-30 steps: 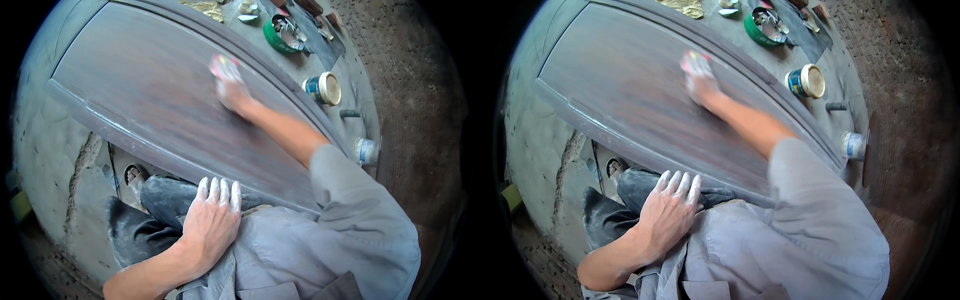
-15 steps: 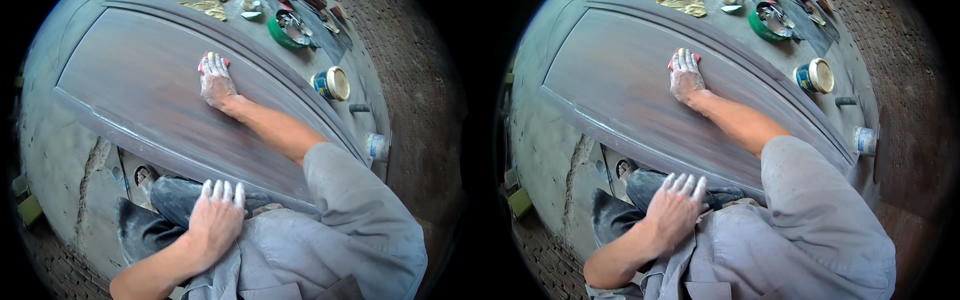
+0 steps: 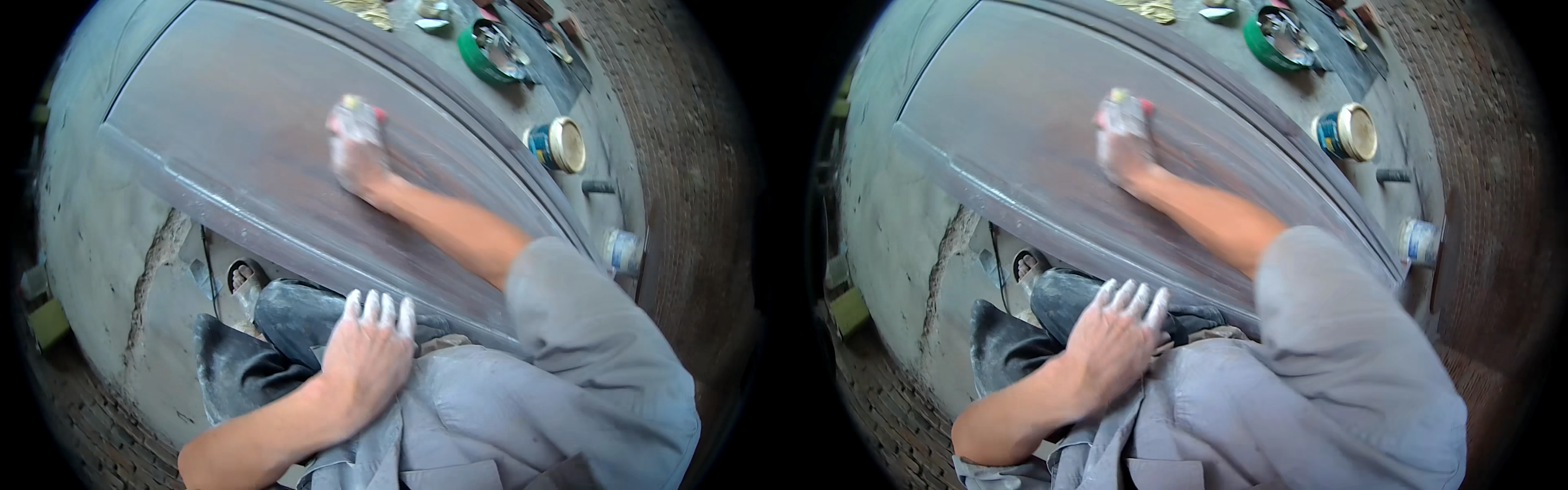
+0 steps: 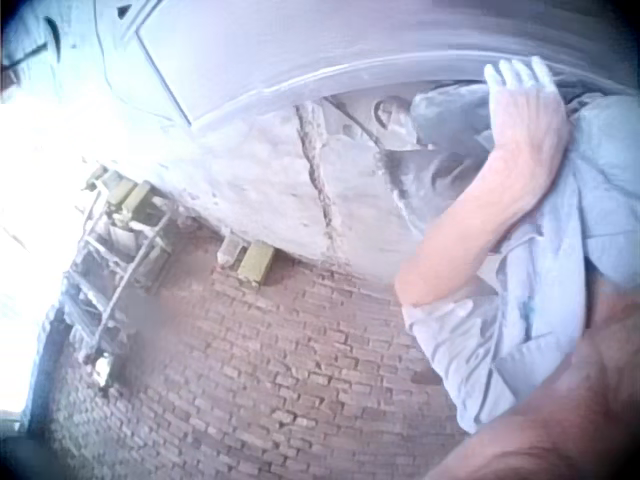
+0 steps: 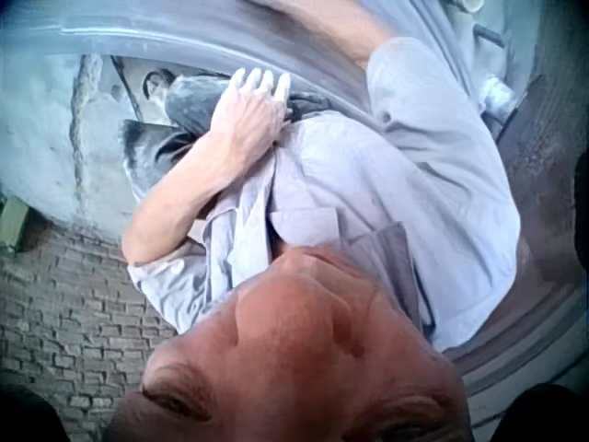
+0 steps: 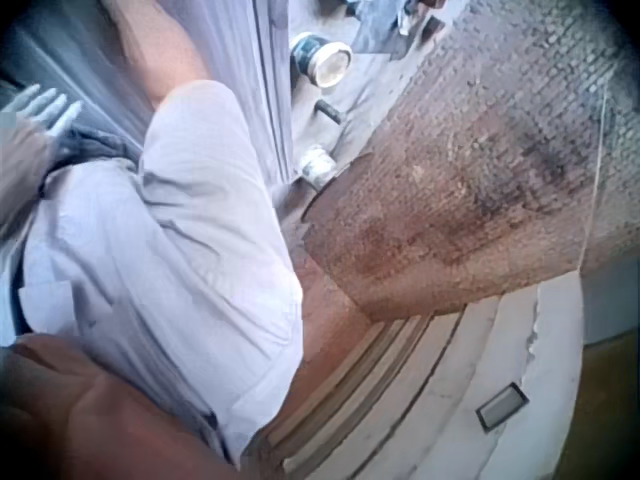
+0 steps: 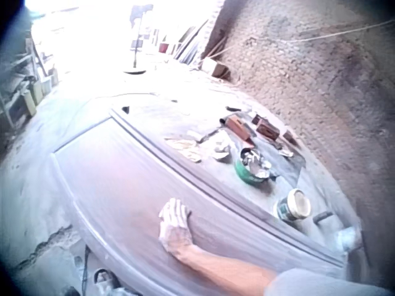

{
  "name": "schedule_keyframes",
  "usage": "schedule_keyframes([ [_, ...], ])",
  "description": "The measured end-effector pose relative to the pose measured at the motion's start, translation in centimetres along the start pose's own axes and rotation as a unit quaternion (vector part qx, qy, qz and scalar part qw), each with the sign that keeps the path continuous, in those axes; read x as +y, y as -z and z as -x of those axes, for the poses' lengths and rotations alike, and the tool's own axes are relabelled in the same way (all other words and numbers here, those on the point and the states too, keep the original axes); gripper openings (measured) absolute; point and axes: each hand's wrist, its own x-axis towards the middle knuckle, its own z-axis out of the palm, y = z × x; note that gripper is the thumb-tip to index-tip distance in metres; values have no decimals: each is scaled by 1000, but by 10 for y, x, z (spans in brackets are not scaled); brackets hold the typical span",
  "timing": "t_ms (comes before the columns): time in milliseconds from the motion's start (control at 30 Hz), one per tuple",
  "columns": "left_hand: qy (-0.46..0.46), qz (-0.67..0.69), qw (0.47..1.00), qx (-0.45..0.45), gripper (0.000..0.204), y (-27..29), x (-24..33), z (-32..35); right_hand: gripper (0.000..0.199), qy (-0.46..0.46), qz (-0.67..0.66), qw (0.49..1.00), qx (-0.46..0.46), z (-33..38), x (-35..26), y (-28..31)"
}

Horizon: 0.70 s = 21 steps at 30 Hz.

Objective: The person sands a large wooden door lying flat on the floor using a sanding block. They work systematically across the surface and edges, occasionally repositioning the door to reach different areas.

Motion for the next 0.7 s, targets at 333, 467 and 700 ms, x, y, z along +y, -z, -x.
schedule_keyframes([
  [333, -13, 36, 999, -11, 57, 4, 4, 28, 51, -272, 155, 948, -66, 351, 134, 187],
  [467, 26, -19, 999, -29, 55, -1, -3, 17, 27, -105, -6, 994, 6, 148, 59, 85],
  [700, 33, -34, 998, -37, 56, -4, -12, -7, 53, 30, -18, 997, -62, 82, 41, 55],
])
